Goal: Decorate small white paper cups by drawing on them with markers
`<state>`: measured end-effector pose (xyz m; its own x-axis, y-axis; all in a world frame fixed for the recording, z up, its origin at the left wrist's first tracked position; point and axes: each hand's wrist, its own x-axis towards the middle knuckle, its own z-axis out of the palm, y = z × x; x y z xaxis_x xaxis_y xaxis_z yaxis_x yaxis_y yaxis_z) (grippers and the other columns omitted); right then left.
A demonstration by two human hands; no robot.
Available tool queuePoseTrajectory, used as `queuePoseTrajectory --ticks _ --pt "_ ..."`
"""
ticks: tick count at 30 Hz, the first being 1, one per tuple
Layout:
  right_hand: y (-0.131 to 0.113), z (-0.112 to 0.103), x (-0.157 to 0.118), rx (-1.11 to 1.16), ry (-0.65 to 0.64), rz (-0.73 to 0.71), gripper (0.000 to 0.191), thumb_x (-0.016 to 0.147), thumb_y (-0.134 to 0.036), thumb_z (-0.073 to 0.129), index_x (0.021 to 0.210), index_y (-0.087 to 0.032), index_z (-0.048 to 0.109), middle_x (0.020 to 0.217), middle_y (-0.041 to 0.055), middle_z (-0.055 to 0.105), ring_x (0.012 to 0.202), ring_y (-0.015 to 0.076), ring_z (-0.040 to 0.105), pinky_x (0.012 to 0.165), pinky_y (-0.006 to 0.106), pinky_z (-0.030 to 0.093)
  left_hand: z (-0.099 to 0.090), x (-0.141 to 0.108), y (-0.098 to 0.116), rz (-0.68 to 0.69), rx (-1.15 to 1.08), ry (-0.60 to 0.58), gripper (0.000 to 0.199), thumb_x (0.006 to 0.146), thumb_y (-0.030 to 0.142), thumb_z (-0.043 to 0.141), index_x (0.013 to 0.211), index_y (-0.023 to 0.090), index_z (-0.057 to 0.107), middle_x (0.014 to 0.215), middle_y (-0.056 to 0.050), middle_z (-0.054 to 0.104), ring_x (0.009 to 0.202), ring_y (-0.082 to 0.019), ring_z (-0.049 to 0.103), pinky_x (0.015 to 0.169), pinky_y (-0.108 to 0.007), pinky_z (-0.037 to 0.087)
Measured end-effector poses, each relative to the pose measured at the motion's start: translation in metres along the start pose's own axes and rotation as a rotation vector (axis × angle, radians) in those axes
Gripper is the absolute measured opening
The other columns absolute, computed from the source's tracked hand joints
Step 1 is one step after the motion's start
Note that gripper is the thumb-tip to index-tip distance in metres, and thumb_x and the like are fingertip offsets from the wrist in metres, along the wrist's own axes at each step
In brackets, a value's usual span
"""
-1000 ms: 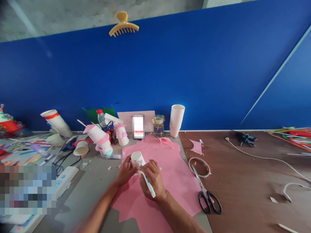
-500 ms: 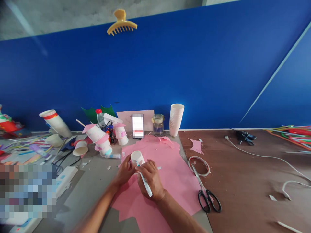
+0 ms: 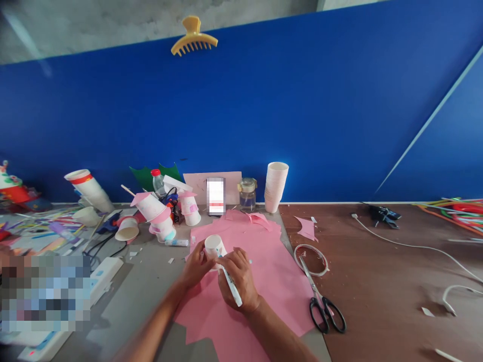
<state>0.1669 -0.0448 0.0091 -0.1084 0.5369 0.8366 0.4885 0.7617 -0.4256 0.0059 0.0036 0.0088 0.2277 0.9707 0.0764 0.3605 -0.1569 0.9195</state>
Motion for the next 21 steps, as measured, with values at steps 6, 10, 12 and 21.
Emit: queuePoseTrajectory --ticks 6,10,12,21 --pt "0.001 0.002 -0.002 -0.01 -0.015 -0.003 0.033 0.08 -0.008 0.048 0.108 -0.023 0.055 0.082 0.0033 0.059 0.073 0.0179 0.055 0.086 0.047 0.044 0.0 -0.001 0.003 -0.01 0.054 0.022 0.042 0.073 0.03 0.059 0.112 0.016 0.052 0.088 -0.002 0.063 0.073 -0.015 0.057 0.066 -0.026 0.047" --pt "0.004 0.003 -0.003 -0.014 -0.035 0.006 0.031 0.08 -0.009 0.048 0.106 -0.022 0.055 0.082 0.0037 0.06 0.073 0.0183 0.055 0.085 0.047 0.044 0.0 -0.001 0.002 0.007 0.042 0.017 0.039 0.074 0.031 0.059 0.11 0.016 0.053 0.088 -0.003 0.064 0.073 -0.015 0.058 0.067 -0.026 0.048" --pt "0.004 0.003 -0.003 -0.012 -0.034 -0.004 0.029 0.08 -0.01 0.048 0.105 -0.023 0.056 0.081 0.0032 0.059 0.073 0.0183 0.055 0.085 0.048 0.044 0.0 0.0 0.001 0.009 0.032 0.015 0.039 0.074 0.03 0.059 0.11 0.015 0.053 0.088 -0.003 0.064 0.074 -0.016 0.059 0.067 -0.027 0.048" --pt "0.014 0.012 -0.019 0.064 0.15 0.245 0.039 0.093 -0.019 0.041 0.133 -0.02 0.041 0.088 0.0063 0.06 0.078 0.0188 0.059 0.076 0.038 0.052 -0.003 0.0 -0.002 -0.022 0.037 0.022 0.045 0.071 0.025 0.06 0.115 0.016 0.052 0.093 -0.004 0.063 0.078 -0.016 0.058 0.069 -0.027 0.048"
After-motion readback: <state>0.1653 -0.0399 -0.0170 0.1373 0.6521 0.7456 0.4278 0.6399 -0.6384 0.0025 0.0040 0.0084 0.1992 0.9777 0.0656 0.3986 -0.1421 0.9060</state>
